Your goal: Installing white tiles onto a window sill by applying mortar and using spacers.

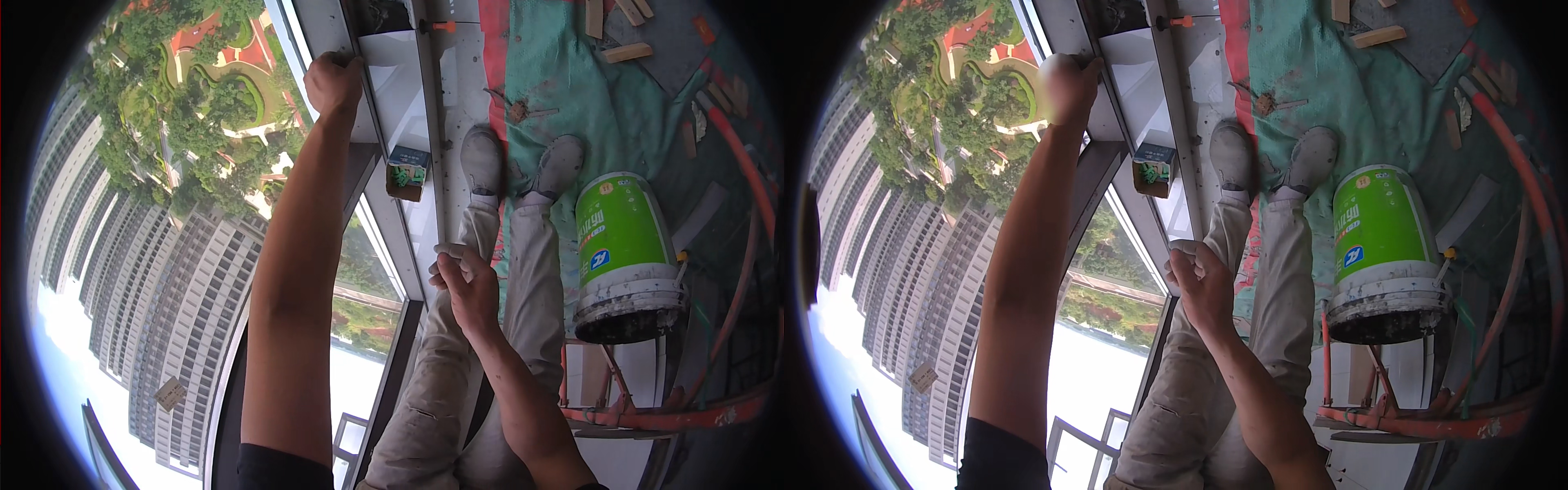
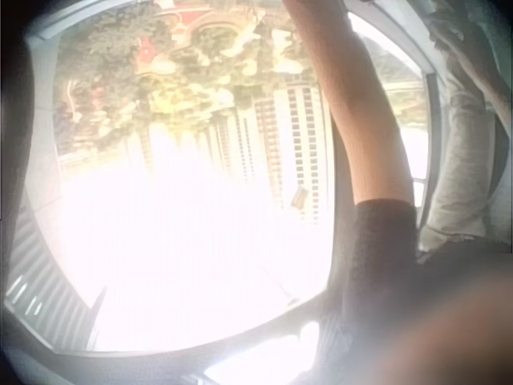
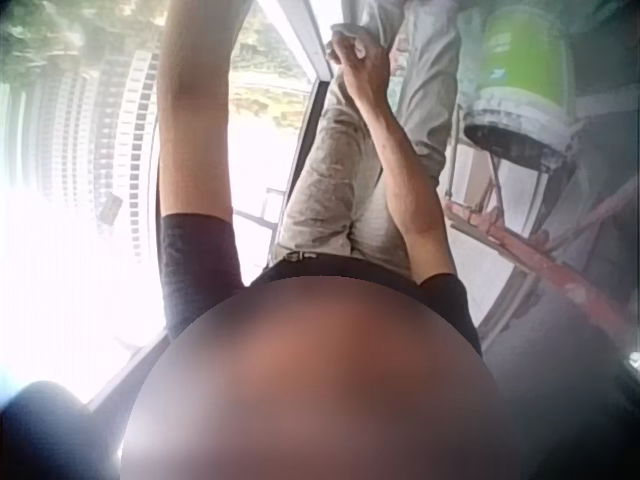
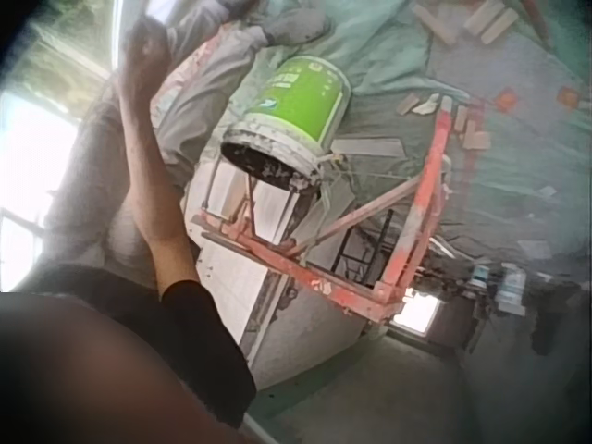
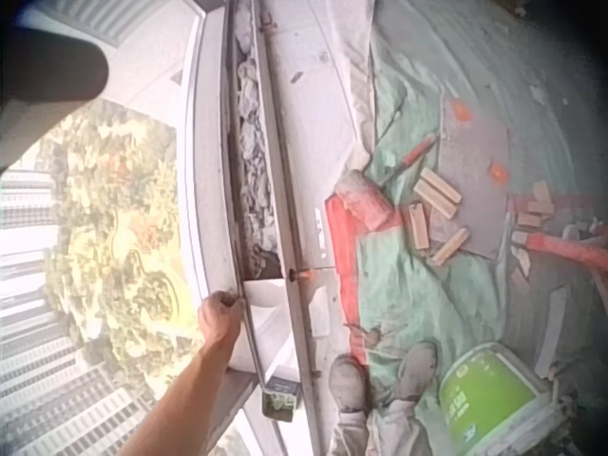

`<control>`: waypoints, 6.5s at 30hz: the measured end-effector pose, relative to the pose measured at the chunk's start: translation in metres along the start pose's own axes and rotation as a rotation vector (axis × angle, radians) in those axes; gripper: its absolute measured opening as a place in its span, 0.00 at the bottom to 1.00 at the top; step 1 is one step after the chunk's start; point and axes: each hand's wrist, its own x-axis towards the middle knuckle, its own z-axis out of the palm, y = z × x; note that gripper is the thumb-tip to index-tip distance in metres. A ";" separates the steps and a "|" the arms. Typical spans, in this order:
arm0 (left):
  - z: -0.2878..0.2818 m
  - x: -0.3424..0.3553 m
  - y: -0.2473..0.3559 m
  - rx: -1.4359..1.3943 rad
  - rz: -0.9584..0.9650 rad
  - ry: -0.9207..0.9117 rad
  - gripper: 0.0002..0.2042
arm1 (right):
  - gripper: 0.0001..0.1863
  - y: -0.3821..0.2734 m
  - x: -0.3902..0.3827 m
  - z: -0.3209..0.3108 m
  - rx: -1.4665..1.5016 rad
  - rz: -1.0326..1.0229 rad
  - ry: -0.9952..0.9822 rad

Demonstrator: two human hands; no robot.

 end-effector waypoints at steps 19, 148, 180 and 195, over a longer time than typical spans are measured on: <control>-0.026 -0.218 0.018 -0.654 0.121 -0.067 0.12 | 0.13 -0.022 -0.032 -0.073 -0.026 -0.201 0.175; 0.250 -0.562 -0.384 -0.215 0.305 -0.438 0.25 | 0.09 0.415 0.122 -0.374 -1.489 -1.484 0.364; 0.236 -0.633 -0.372 -0.621 0.599 -0.178 0.14 | 0.08 0.439 0.090 -0.281 -1.221 -1.133 0.340; 0.257 -0.629 -0.391 -0.580 0.817 0.024 0.10 | 0.11 0.514 0.114 -0.196 -0.588 -0.729 -0.289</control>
